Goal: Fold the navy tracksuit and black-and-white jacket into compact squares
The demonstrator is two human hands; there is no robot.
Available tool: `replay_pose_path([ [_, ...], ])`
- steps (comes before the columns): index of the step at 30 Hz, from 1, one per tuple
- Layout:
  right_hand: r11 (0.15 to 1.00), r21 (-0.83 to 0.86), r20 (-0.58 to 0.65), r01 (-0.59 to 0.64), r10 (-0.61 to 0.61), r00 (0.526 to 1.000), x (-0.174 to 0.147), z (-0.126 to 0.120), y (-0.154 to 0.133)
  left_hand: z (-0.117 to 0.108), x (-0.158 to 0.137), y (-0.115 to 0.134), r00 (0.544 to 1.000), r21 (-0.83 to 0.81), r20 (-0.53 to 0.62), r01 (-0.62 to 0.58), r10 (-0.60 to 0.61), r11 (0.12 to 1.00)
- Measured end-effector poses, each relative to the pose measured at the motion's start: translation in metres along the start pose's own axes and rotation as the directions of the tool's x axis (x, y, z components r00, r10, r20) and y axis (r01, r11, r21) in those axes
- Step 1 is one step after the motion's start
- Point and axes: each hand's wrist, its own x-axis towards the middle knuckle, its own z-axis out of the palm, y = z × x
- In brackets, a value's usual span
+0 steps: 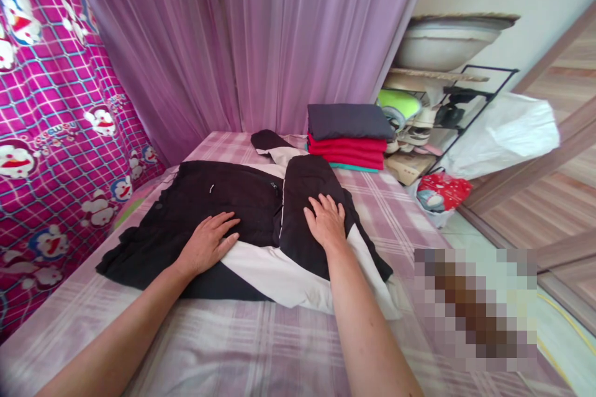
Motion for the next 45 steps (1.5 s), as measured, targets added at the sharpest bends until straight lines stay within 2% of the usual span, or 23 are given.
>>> replay_pose_path([
  [8,0.999,0.048,-0.042,0.008,-0.006,0.999,0.0008,0.0026,0.0017,-0.0037,0.0009,0.0004,1.000,-0.005,0.021,-0.005,0.005,1.000],
  [17,0.987,0.132,-0.174,0.088,-0.064,0.983,0.0045,0.0020,0.0092,-0.0033,0.0006,-0.0012,1.000,-0.012,-0.003,-0.013,0.013,1.000],
  [35,0.984,0.166,-0.131,0.057,-0.035,0.991,0.0027,-0.0027,0.0047,-0.0006,0.0007,-0.0047,1.000,-0.002,-0.014,-0.023,0.023,1.000],
  [41,0.993,0.116,-0.162,-0.036,0.054,0.985,0.0010,-0.0010,0.0020,-0.0011,0.0010,-0.0044,0.999,-0.010,-0.013,-0.030,0.029,1.000],
  [45,0.994,0.110,-0.182,-0.021,0.041,0.983,0.0016,-0.0014,0.0036,-0.0026,0.0010,-0.0039,1.000,-0.012,0.006,-0.025,0.026,1.000],
])
